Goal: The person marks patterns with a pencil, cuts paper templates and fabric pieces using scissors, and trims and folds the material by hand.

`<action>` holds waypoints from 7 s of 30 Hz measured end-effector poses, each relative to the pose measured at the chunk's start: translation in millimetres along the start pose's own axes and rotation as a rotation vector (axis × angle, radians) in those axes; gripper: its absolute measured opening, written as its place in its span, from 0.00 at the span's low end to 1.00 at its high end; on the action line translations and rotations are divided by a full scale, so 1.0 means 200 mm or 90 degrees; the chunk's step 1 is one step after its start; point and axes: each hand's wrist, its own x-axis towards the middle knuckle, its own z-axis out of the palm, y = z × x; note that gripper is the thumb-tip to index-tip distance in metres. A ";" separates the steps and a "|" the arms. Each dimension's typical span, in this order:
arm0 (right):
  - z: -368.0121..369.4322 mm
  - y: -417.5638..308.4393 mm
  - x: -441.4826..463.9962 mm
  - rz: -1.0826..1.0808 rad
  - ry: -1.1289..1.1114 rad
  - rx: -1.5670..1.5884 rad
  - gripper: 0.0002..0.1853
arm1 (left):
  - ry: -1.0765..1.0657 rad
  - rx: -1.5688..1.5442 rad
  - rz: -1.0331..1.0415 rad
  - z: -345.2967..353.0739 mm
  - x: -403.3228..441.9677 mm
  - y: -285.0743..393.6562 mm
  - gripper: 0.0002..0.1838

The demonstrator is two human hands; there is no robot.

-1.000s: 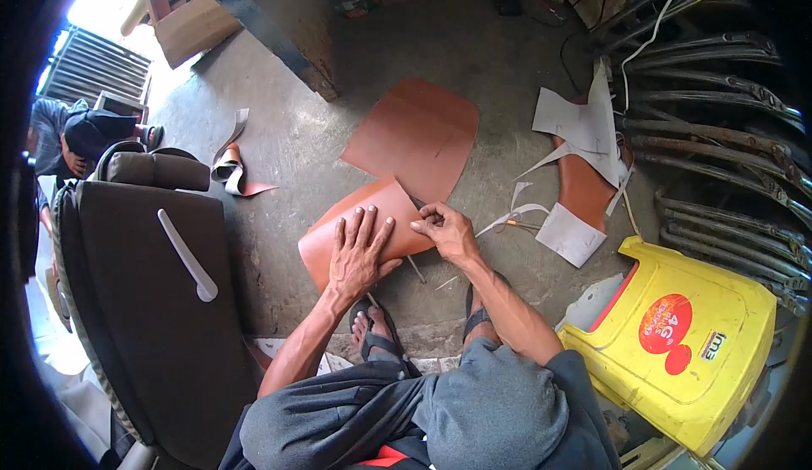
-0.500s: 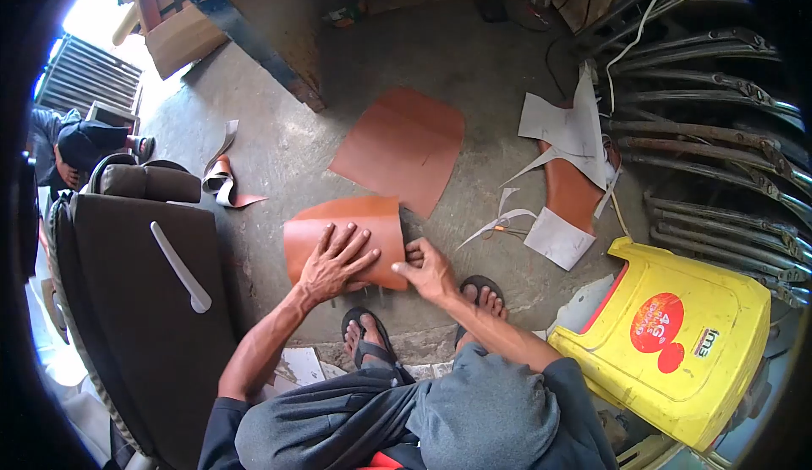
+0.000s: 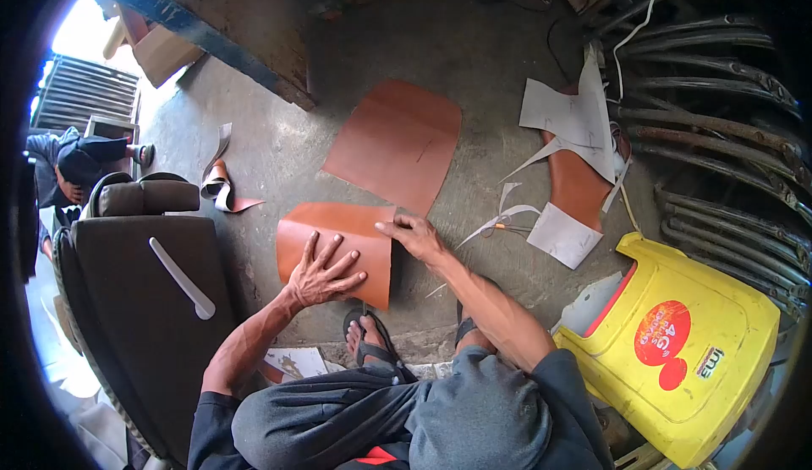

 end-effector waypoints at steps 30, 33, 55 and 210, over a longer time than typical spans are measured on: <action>-1.08 0.07 -0.65 -0.123 0.462 -0.801 0.24 | 0.032 0.013 0.008 0.07 -0.04 0.02 0.32; -0.93 -0.01 -0.63 -0.146 0.339 -0.716 0.23 | 0.035 -0.004 -0.001 0.06 -0.04 0.02 0.32; 0.00 0.05 -0.34 0.132 -0.157 0.003 0.23 | 0.017 0.017 -0.026 0.05 -0.04 0.03 0.34; -0.62 -0.39 -0.47 0.195 -0.139 -0.566 0.40 | 0.053 0.047 -0.023 0.04 -0.01 0.05 0.32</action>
